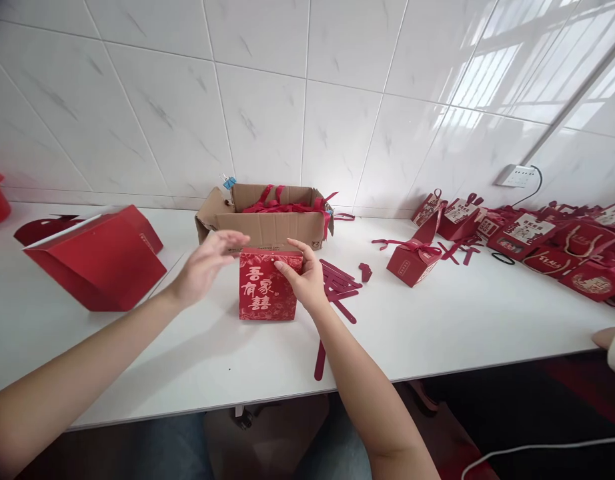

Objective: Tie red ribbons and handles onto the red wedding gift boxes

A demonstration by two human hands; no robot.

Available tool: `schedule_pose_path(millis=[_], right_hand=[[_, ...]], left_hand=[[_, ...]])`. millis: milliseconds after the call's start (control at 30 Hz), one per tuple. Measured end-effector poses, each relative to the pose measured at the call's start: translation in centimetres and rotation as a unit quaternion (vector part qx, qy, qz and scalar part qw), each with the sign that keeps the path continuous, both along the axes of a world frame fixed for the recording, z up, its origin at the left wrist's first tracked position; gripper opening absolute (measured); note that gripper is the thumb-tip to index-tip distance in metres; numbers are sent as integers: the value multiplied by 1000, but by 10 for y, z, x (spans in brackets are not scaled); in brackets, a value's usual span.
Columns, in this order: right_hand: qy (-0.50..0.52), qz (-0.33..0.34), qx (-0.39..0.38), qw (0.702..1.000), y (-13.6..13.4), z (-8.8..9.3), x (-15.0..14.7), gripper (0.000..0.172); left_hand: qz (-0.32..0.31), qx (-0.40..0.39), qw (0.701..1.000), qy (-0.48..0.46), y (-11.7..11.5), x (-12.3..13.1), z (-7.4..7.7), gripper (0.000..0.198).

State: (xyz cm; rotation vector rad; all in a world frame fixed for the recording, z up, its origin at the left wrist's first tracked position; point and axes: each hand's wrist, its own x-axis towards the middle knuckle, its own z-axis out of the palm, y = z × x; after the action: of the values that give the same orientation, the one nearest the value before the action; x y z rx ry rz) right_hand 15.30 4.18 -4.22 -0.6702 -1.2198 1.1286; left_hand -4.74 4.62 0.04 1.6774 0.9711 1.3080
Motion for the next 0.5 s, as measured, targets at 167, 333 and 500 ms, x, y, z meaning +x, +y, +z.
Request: schedule_pose_path(millis=[167,333,500], right_hand=[[-41,-32,-14,999,1,3,1,28],[-30,-11,-2,999,-4,4,-1,20],[-2,15,-47,999,-5,2,-6,24]], left_hand=[[240,125,940,207,54,-1,19,44],[259,188,840,438,92,4,14,61],[249,172,855,421,97,11,-3,56]])
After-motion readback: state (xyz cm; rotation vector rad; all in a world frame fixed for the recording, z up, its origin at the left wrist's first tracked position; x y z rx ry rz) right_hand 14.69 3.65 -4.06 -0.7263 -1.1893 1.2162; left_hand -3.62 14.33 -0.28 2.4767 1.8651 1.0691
